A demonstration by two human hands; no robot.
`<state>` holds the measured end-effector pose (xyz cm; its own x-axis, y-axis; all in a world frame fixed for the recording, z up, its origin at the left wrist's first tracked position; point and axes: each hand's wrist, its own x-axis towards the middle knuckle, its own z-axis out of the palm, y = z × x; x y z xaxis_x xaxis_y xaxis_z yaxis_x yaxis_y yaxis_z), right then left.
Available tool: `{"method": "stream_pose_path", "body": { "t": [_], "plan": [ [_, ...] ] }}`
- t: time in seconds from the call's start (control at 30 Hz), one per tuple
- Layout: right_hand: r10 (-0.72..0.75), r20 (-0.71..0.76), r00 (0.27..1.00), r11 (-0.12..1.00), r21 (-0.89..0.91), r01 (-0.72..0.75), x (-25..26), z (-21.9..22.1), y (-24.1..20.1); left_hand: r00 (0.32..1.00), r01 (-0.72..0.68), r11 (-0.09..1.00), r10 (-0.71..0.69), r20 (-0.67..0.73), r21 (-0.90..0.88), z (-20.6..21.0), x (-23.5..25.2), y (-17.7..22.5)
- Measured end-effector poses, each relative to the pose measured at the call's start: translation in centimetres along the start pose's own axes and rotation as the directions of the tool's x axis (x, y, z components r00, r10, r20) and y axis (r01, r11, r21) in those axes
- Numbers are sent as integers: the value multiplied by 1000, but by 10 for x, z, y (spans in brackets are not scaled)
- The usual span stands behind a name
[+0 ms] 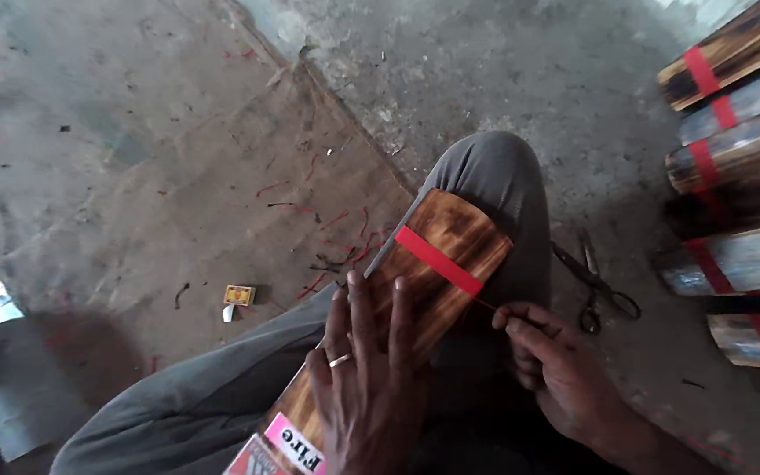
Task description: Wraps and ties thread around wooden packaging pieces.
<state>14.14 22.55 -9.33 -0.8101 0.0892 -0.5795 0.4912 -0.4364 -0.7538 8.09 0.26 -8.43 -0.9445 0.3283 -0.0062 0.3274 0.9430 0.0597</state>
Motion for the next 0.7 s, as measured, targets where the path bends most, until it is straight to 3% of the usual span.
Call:
{"method": "stream_pose_path", "body": {
  "t": [0.13, 0.23, 0.3, 0.37, 0.43, 0.5, 0.57, 0.6, 0.67, 0.7],
  "plan": [
    [-22, 53, 998, 1000, 9, 21, 0, -1, -5, 998, -7, 998, 11, 55, -64, -11, 3, -8],
    [-65, 147, 987, 998, 6, 64, -1, 7, -18, 974, -4, 971, 57, 218, -238, -38, 8, -21],
    [-98, 218, 971, 995, 28, 94, -2, 15, -30, 907, 59, 897, 136, 400, -438, -64, 13, -34],
    [-141, 290, 947, 990, 54, 131, -4, 24, -42, 796, 184, 767, 251, 551, -615, -83, 18, -45],
    [-172, 348, 922, 984, 111, 142, -5, 31, -48, 711, 292, 628, 363, 603, -722, -91, 22, -55],
    [-163, 356, 920, 982, 147, 117, -3, 35, -48, 677, 360, 540, 410, 611, -761, -90, 24, -63],
    [-87, 295, 951, 993, 98, 61, 3, 35, -44, 786, 295, 590, 297, 542, -751, -89, 21, -69],
    [-57, 263, 963, 997, 65, 41, 8, 35, -42, 867, 197, 694, 206, 453, -693, -91, 17, -68],
    [-10, 228, 974, 999, 44, 0, 14, 33, -37, 977, -26, 900, 115, 179, -434, -89, 9, -51],
    [8, 213, 977, 999, 41, -17, 15, 32, -35, 989, -79, 957, 109, 95, -280, -84, 3, -34]
  ]
}}
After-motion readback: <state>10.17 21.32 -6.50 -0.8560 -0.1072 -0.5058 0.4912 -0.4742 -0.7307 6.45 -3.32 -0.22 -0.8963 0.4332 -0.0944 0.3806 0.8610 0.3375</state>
